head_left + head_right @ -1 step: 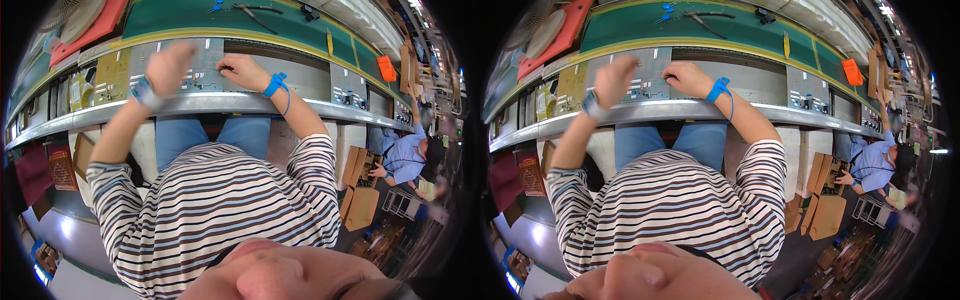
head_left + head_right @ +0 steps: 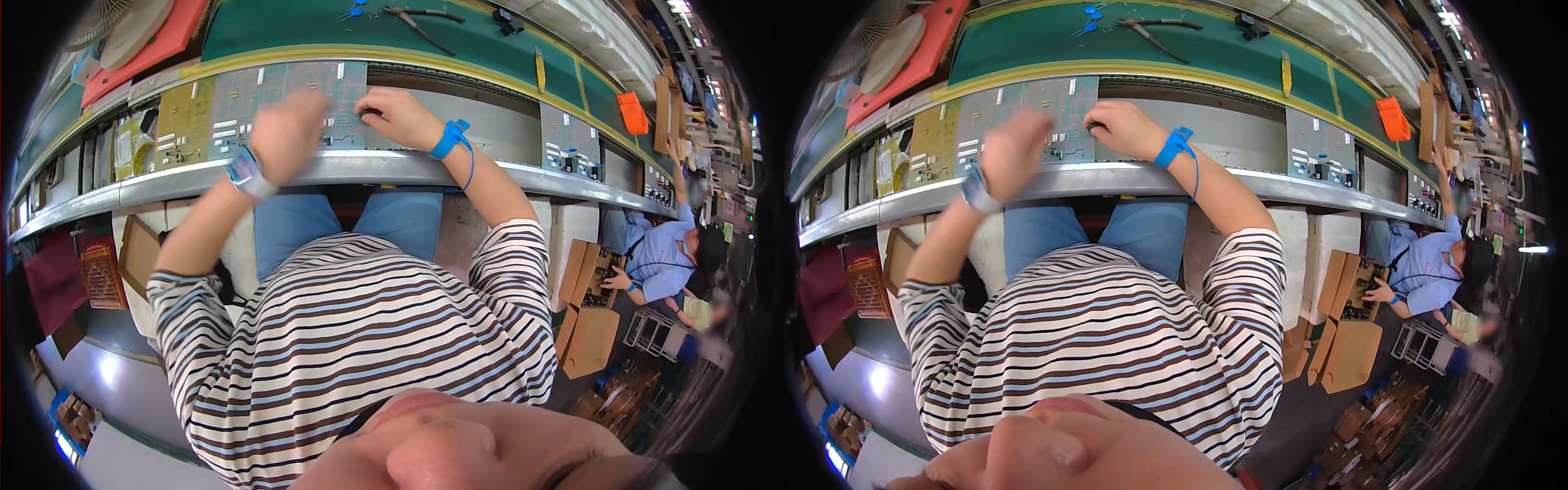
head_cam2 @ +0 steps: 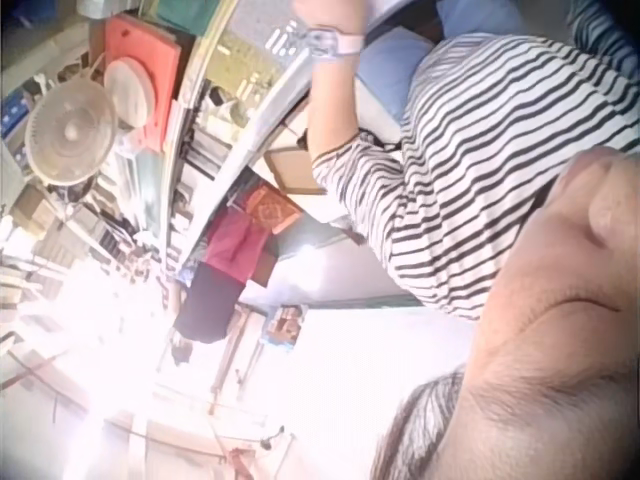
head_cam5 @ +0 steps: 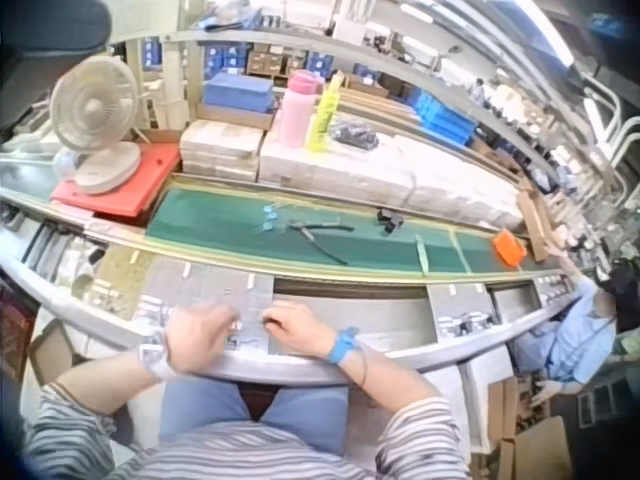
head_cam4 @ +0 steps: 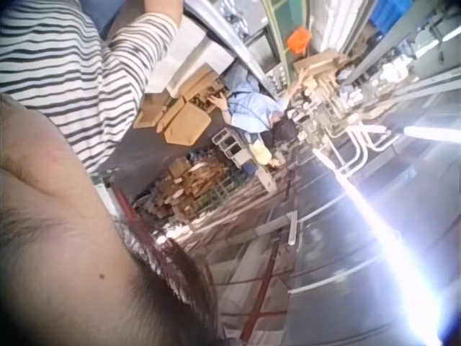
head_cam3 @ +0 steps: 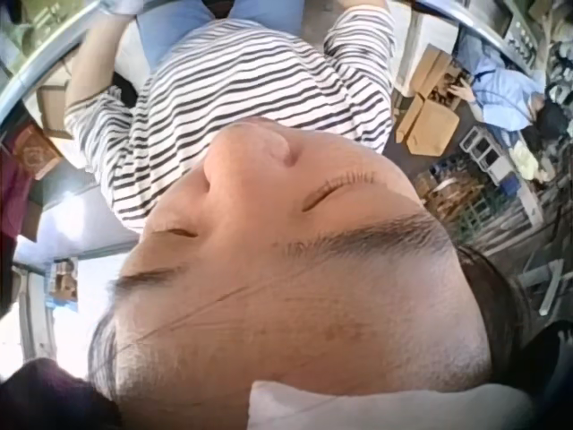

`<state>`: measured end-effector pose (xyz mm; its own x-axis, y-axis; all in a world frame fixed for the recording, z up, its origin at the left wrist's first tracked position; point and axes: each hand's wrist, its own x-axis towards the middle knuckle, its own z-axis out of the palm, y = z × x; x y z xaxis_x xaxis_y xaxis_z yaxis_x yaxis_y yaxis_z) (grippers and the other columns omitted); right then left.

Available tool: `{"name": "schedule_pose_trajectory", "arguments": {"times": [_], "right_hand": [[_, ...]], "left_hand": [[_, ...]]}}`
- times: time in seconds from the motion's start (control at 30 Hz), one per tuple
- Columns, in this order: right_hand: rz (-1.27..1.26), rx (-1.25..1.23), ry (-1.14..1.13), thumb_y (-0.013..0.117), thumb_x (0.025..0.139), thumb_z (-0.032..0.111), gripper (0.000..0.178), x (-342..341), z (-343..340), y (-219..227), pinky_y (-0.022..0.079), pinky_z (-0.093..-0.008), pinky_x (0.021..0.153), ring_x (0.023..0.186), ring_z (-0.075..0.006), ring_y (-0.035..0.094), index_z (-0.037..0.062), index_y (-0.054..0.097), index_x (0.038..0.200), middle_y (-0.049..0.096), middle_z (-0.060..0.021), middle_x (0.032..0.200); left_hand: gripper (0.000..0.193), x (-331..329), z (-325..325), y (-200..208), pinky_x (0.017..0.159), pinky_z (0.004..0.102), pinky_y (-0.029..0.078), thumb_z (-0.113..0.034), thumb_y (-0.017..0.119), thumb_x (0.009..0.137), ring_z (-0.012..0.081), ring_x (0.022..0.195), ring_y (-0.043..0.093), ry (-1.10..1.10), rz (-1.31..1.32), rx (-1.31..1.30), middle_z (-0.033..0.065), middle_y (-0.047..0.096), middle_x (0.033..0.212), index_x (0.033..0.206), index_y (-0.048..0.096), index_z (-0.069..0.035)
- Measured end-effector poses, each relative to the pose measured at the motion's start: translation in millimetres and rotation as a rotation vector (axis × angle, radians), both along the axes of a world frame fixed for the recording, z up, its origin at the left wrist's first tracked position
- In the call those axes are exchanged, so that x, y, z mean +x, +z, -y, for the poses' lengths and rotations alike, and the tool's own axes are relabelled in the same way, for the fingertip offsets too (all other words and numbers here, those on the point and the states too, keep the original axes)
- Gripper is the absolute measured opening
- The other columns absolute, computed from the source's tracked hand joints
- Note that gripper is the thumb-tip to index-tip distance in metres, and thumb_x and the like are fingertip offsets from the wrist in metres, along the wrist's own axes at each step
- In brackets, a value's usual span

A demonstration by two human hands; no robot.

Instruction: The person is assembling electronic components onto printed circuit boards (PCBs) at an assembly line station.

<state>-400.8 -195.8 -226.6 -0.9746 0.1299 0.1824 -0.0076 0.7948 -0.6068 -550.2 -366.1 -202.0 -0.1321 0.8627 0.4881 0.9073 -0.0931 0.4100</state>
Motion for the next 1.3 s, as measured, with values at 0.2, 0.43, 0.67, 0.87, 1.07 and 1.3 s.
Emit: {"name": "schedule_pose_trajectory", "arguments": {"times": [0.2,0.43,0.67,0.87,1.07,1.3], "right_hand": [[-0.016,0.047,0.028,0.059,0.076,0.008,0.014,-3.8,4.5,1.5,0.047,-0.0344,0.067,0.078,-0.0274,0.057,0.0035,0.06,0.089,0.059,-0.0105,0.085],[-0.011,0.093,0.008,0.057,0.076,0.007,0.013,-2.6,5.2,3.1,0.047,-0.0352,0.066,0.077,-0.0281,0.057,0.0028,0.06,0.088,0.058,-0.0106,0.084],[-0.015,0.105,0.015,0.057,0.076,0.007,0.012,-2.9,5.5,4.7,0.047,-0.0355,0.065,0.076,-0.0281,0.056,0.0025,0.059,0.087,0.058,-0.0108,0.083],[-0.024,0.122,0.011,0.057,0.075,0.007,0.012,-2.1,6.6,7.6,0.046,-0.0355,0.064,0.074,-0.028,0.056,0.0027,0.059,0.086,0.058,-0.0103,0.082],[-0.007,0.141,-0.003,0.058,0.075,0.007,0.012,-2.6,7.5,5.7,0.047,-0.0351,0.063,0.073,-0.0273,0.057,0.0037,0.059,0.086,0.058,-0.0094,0.08],[-0.074,0.125,0.014,0.059,0.074,0.006,0.011,-3.6,6.9,2.1,0.047,-0.0353,0.063,0.072,-0.0273,0.057,0.0039,0.06,0.086,0.059,-0.0093,0.079]], "left_hand": [[0.015,64.8,15.8,-28.1,0.047,0.0304,0.047,-0.006,0.055,0.071,0.02,0.061,0.058,0.044,-0.099,-0.102,0.0053,0.05,0.076,0.085,0.053,-0.009],[0.013,71.5,8.6,-32.6,0.048,0.029,0.048,-0.01,0.055,0.07,0.0165,0.058,0.057,0.004,-0.214,-0.028,0.0054,0.045,0.073,0.081,0.049,-0.008],[0.013,71.2,9.7,-32.0,0.05,0.0285,0.049,-0.01,0.055,0.071,0.0169,0.059,0.057,0.016,-0.216,-0.057,0.0058,0.045,0.074,0.081,0.048,-0.007],[0.022,70.4,10.7,-32.7,0.05,0.0301,0.047,-0.005,0.053,0.07,0.019,0.06,0.055,-0.001,-0.171,-0.1,0.0064,0.046,0.078,0.091,0.05,-0.008],[0.012,68.1,9.3,-30.3,0.05,0.0293,0.049,-0.009,0.055,0.072,0.0178,0.058,0.058,-0.012,-0.183,-0.079,0.0065,0.045,0.075,0.081,0.047,-0.008],[0.017,66.3,8.8,-30.5,0.05,0.031,0.047,-0.005,0.053,0.07,0.0193,0.06,0.056,-0.042,-0.151,-0.115,0.0068,0.045,0.076,0.086,0.049,-0.008]]}}
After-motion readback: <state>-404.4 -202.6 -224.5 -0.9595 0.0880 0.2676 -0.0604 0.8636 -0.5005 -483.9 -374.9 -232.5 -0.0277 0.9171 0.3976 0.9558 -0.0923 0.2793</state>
